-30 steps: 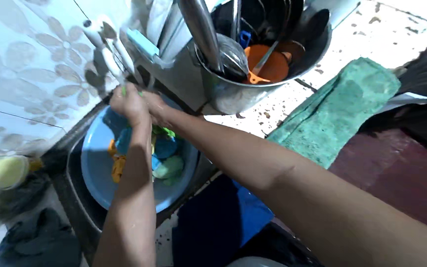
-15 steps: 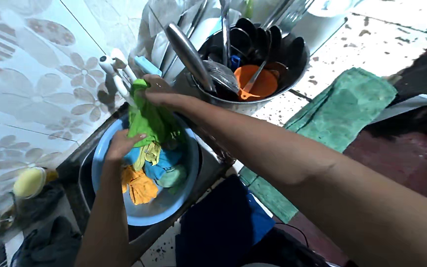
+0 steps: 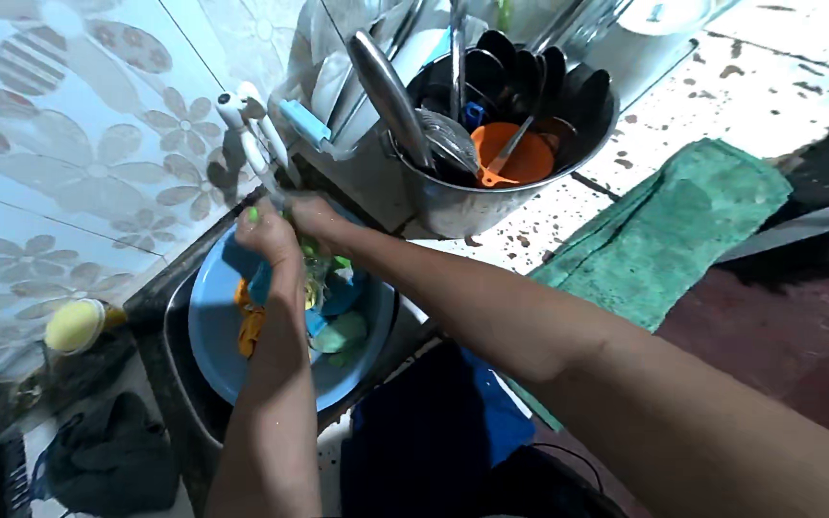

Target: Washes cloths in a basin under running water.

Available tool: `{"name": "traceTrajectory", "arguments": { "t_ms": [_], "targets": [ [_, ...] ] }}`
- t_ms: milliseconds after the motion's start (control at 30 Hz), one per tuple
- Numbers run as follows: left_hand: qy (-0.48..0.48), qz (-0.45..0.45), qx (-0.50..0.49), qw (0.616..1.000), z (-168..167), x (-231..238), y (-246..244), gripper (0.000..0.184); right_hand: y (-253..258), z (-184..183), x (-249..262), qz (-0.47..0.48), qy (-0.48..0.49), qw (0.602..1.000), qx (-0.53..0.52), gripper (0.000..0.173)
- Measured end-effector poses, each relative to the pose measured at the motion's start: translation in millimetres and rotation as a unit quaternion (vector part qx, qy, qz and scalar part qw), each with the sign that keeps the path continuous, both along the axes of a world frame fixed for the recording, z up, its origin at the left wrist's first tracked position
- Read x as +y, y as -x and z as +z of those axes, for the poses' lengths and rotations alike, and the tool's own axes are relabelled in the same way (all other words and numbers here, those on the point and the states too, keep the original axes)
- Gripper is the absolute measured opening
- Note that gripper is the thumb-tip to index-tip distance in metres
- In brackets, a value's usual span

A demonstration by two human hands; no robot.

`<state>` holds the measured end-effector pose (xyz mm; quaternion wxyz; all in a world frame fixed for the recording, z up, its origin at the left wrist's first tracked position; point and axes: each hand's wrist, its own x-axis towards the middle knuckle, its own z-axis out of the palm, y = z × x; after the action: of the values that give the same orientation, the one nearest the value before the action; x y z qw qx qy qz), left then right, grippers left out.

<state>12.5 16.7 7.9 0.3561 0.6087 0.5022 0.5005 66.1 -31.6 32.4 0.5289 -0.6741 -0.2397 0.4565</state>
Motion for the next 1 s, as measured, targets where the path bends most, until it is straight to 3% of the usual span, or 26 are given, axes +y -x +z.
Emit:
{"name": "traceTrajectory", "arguments": {
  "t_ms": [67,133,200,233,267,333,433,500,633,767,900,1000],
  "targets": [
    [0.064,0.003,-0.004,0.998,-8,9,11,0.017,-6,14,-8,0.017,0.003,1.0,-0.009,0.045],
    [0.171,-0.058,-0.1,0.978,-7,14,22,0.013,-19,20,-15,0.033,0.023,0.999,-0.027,0.054],
    [0.26,-0.172,-0.184,0.932,-4,18,31,0.031,-33,25,-19,0.119,0.052,0.987,-0.092,0.054],
    [0.272,-0.23,-0.17,0.919,-1,19,34,0.044,-37,27,-19,0.17,0.055,0.974,-0.142,0.048],
    [0.261,-0.283,-0.114,0.916,3,17,35,0.055,-40,28,-17,0.202,0.041,0.96,-0.19,0.04],
    [0.207,-0.327,0.054,0.92,16,10,33,0.057,-41,31,-13,0.23,-0.003,0.939,-0.254,0.031],
    [0.194,-0.361,0.217,0.886,25,18,39,0.067,-45,25,-15,0.179,-0.042,0.944,-0.275,0.031],
    [0.177,-0.359,0.255,0.88,32,19,40,0.053,-46,23,-23,0.126,-0.066,0.956,-0.258,0.038],
    [0.164,-0.298,0.157,0.927,46,11,32,0.05,-41,21,-32,0.172,-0.031,0.962,-0.209,0.037],
    [0.085,-0.265,0.015,0.96,68,-4,26,0.041,-35,25,-35,0.19,-0.076,0.964,-0.168,0.032],
    [-0.05,-0.241,-0.134,0.96,78,-3,27,0.023,-39,53,-36,0.13,-0.182,0.967,-0.119,0.023],
    [0.012,-0.312,-0.102,0.945,63,-2,29,0.034,-40,66,-28,0.09,-0.199,0.97,-0.108,0.02]
  ]
}}
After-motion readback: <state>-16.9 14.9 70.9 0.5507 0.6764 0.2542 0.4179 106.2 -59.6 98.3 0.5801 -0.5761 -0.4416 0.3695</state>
